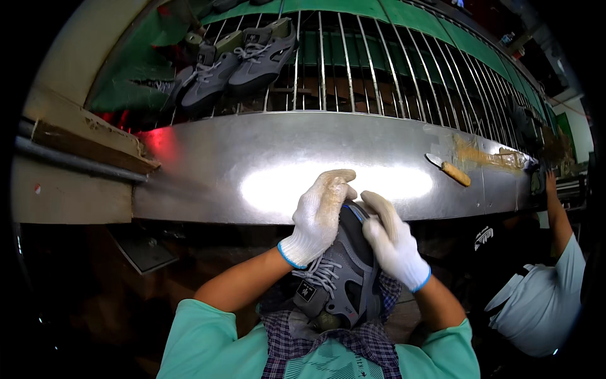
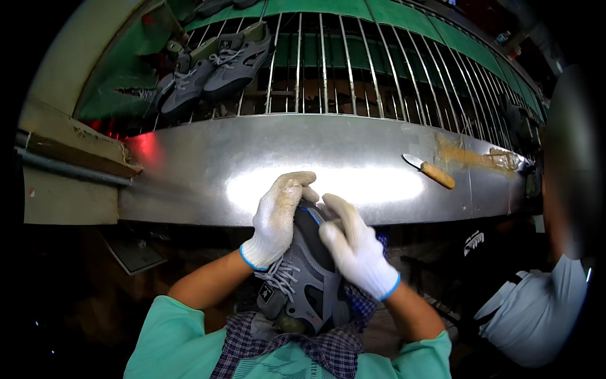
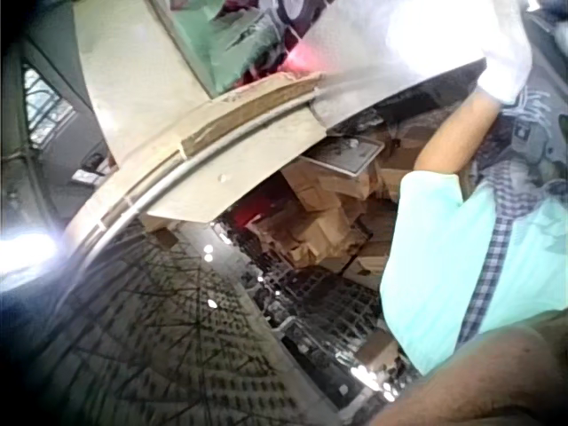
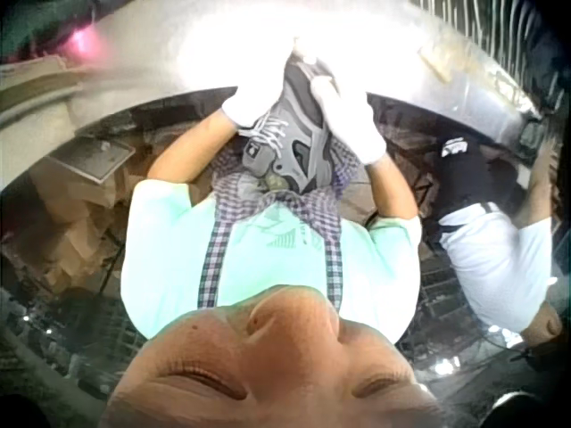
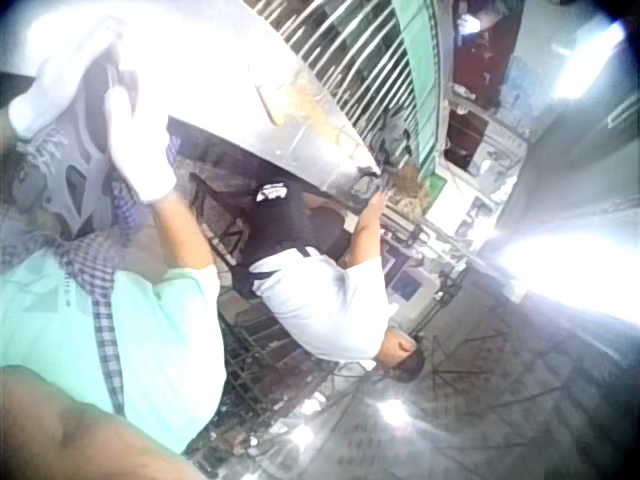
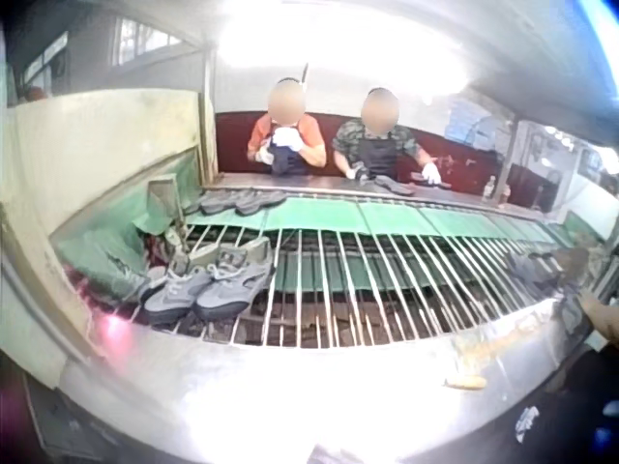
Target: The person uses a small tool and a cloth to clean the exterior of shoes before placing the shoes onto a moving conveyor belt.
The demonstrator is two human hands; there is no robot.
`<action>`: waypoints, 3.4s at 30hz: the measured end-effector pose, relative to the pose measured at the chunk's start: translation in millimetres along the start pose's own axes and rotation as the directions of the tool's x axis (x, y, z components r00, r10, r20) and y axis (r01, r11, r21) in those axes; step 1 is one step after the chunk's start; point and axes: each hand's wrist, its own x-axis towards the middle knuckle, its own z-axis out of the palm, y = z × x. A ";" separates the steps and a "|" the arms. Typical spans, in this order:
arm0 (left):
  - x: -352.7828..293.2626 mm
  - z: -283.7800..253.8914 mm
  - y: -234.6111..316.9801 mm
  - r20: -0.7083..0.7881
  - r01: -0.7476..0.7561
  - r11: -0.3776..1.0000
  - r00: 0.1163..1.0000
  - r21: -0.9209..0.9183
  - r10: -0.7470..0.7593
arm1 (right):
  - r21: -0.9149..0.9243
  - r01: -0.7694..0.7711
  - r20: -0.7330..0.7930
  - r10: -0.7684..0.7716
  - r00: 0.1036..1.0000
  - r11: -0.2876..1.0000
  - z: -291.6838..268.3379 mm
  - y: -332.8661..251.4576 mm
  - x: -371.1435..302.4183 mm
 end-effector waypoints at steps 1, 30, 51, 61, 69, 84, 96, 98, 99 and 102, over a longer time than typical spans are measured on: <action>-2.0 -0.9 0.6 -0.006 0.012 1.000 1.000 0.015 -0.012 | -0.068 0.077 -0.034 -0.080 0.996 0.995 6.1 4.7 -11.5; 2.7 0.3 -0.1 -0.005 -0.048 0.987 0.999 0.153 0.049 | -0.367 -0.030 0.551 0.243 0.798 0.930 -20.8 -17.4 89.2; -77.9 21.6 -6.7 0.757 0.296 0.955 0.629 -0.021 -0.178 | 0.024 0.085 -0.168 -0.079 0.983 0.996 -112.0 -40.3 -108.1; -89.3 -1.3 -74.5 0.639 -0.749 0.653 0.557 0.110 0.531 | 0.370 0.422 -0.489 -0.213 0.846 0.828 -48.7 46.2 -90.4; -78.1 -17.9 -92.2 0.704 -0.541 0.812 0.664 0.217 0.254 | 0.323 0.434 -0.426 -0.281 0.860 0.841 -41.9 39.8 -80.8; -46.1 -6.0 -20.8 0.720 0.387 0.922 0.631 0.031 -0.289 | 0.474 0.438 -0.355 -0.290 0.889 0.764 -35.4 41.1 -68.6; -116.8 4.3 4.7 0.683 -0.311 0.824 0.720 0.474 -0.121 | 0.326 0.272 -0.459 -0.100 0.883 0.905 -38.6 74.6 -96.8; -118.1 1.1 4.3 0.699 -0.336 0.839 0.712 0.429 -0.072 | 0.407 0.302 -0.471 -0.086 0.878 0.862 -37.5 77.2 -100.4; -118.7 -0.1 4.4 0.706 -0.347 0.845 0.707 0.406 -0.048 | 0.445 0.317 -0.477 -0.078 0.876 0.837 -36.9 78.0 -102.2; -123.1 -3.2 -4.5 0.702 -0.471 0.822 0.700 0.320 0.128 | 0.413 0.326 -0.487 -0.097 0.868 0.850 -34.4 71.7 -99.5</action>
